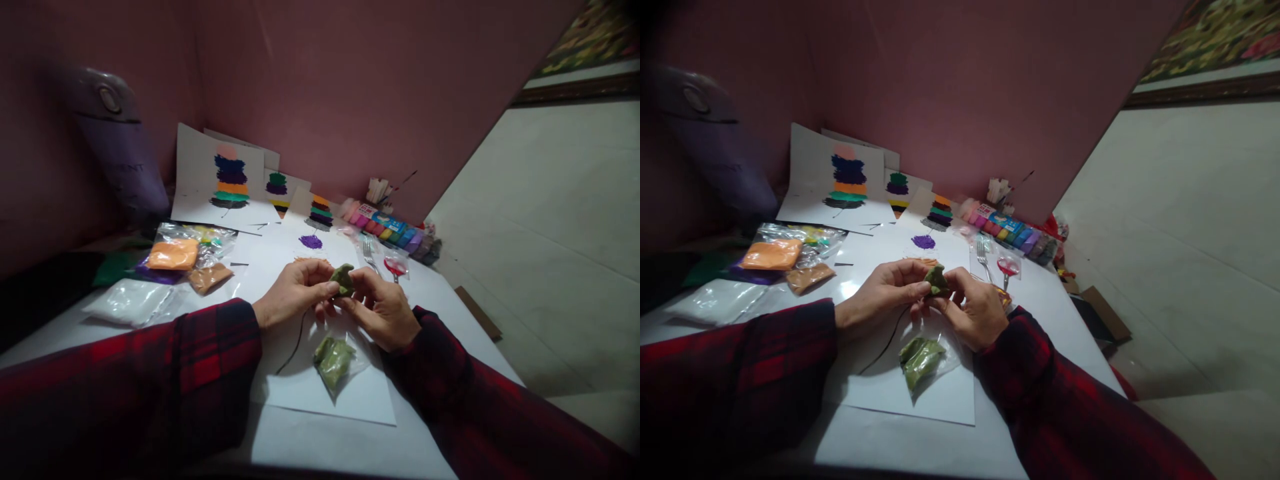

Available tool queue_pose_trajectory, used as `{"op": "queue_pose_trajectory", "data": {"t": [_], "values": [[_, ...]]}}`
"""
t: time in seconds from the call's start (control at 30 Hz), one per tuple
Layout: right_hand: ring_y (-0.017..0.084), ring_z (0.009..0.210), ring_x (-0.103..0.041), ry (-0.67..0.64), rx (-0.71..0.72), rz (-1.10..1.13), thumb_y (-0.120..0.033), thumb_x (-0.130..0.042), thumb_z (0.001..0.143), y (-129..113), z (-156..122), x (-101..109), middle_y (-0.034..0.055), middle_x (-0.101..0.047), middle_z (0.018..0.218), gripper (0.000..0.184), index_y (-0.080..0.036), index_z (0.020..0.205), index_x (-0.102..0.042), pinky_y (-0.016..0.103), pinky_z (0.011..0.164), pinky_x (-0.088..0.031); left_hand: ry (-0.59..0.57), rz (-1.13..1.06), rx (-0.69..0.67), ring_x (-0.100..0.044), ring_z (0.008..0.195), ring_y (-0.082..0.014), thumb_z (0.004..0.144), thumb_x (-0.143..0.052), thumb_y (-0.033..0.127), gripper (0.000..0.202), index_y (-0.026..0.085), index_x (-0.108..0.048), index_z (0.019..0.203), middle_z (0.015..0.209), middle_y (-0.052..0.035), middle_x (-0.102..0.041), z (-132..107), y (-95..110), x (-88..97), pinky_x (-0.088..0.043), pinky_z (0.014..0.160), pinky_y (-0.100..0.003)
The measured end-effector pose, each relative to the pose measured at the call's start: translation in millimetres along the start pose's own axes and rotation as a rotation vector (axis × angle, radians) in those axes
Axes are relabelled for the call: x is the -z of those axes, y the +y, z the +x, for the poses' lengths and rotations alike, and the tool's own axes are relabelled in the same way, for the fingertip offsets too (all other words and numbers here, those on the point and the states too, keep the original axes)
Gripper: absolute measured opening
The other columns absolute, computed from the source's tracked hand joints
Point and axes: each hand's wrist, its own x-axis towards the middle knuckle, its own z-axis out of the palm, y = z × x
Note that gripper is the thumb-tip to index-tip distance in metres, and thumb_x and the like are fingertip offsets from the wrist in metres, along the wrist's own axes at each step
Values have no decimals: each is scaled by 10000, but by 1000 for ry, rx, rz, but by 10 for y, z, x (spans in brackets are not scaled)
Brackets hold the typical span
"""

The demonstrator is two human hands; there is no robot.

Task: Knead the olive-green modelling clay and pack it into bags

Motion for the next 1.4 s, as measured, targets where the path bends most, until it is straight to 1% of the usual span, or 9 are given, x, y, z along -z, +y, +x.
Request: {"op": "queue_pose_trajectory", "data": {"t": [0.3, 0.43, 0.63, 0.77, 0.83, 0.93, 1.03, 1.13, 1.4], "values": [[137, 530, -561, -39, -8, -40, -308, -604, 890, -1, -13, 3, 47, -687, 694, 172, -147, 944, -634, 261, 493, -407, 16, 64, 19, -602, 482, -102, 770, -749, 336, 285, 112, -622, 894, 663, -14, -661, 8, -7, -1, -489, 475, -227], [140, 536, -561, -58, -28, -35, -309, -580, 904, -11, -11, 7, 61, -704, 720, 171, -149, 931, -635, 259, 485, -397, 12, 50, 17, -601, 485, -99, 773, -756, 355, 306, 111, -623, 902, 675, -20, -670, 12, -7, 6, -482, 479, -223], [136, 534, -561, 30, -23, -16, -326, -625, 875, 18, -15, -14, 23, -689, 658, 147, -183, 842, -611, 250, 484, -389, 1, 65, 1, -589, 478, -97, 802, -733, 429, 355, 112, -616, 908, 613, -8, -652, 17, 7, 3, -454, 487, -215], [139, 563, -587, 57, -39, 2, -291, -640, 857, 34, -21, -24, 21, -700, 681, 107, -185, 855, -634, 248, 500, -403, -11, 103, 20, -578, 466, -100, 800, -724, 452, 363, 117, -602, 867, 585, -1, -633, 13, 11, -4, -448, 486, -222], [140, 569, -587, 48, -31, 2, -301, -666, 843, 35, -19, -19, 20, -700, 686, 121, -182, 856, -643, 251, 509, -411, 5, 99, 11, -571, 465, -92, 802, -720, 442, 350, 117, -602, 852, 621, -4, -637, 15, 1, -3, -444, 482, -221], [135, 550, -561, 22, 9, -12, -368, -695, 831, 25, -9, -1, 17, -678, 663, 199, -176, 838, -647, 253, 504, -407, 32, 94, -3, -568, 469, -84, 800, -723, 413, 326, 113, -602, 843, 678, -14, -646, 18, -15, -2, -441, 477, -220], [132, 552, -564, -15, 1, 32, -414, -599, 909, 5, -1, 17, 27, -682, 688, 249, -176, 856, -647, 254, 509, -421, 34, 100, 3, -581, 473, -88, 804, -720, 378, 298, 110, -600, 853, 694, -20, -652, 14, -15, -7, -449, 481, -224], [124, 537, -566, -51, -39, 76, -386, -539, 953, -9, -4, 24, 27, -691, 700, 244, -178, 883, -646, 251, 506, -430, 25, 109, 10, -586, 471, -95, 798, -725, 346, 277, 113, -595, 871, 653, -4, -638, 10, -8, -13, -460, 487, -230], [119, 525, -557, -87, -65, 86, -345, -560, 938, 13, -23, 17, 19, -689, 715, 185, -179, 928, -641, 253, 503, -429, -19, 132, 3, -579, 484, -103, 794, -685, 257, 202, 124, -564, 886, 640, 14, -614, 14, -6, -2, -476, 503, -246]]}}
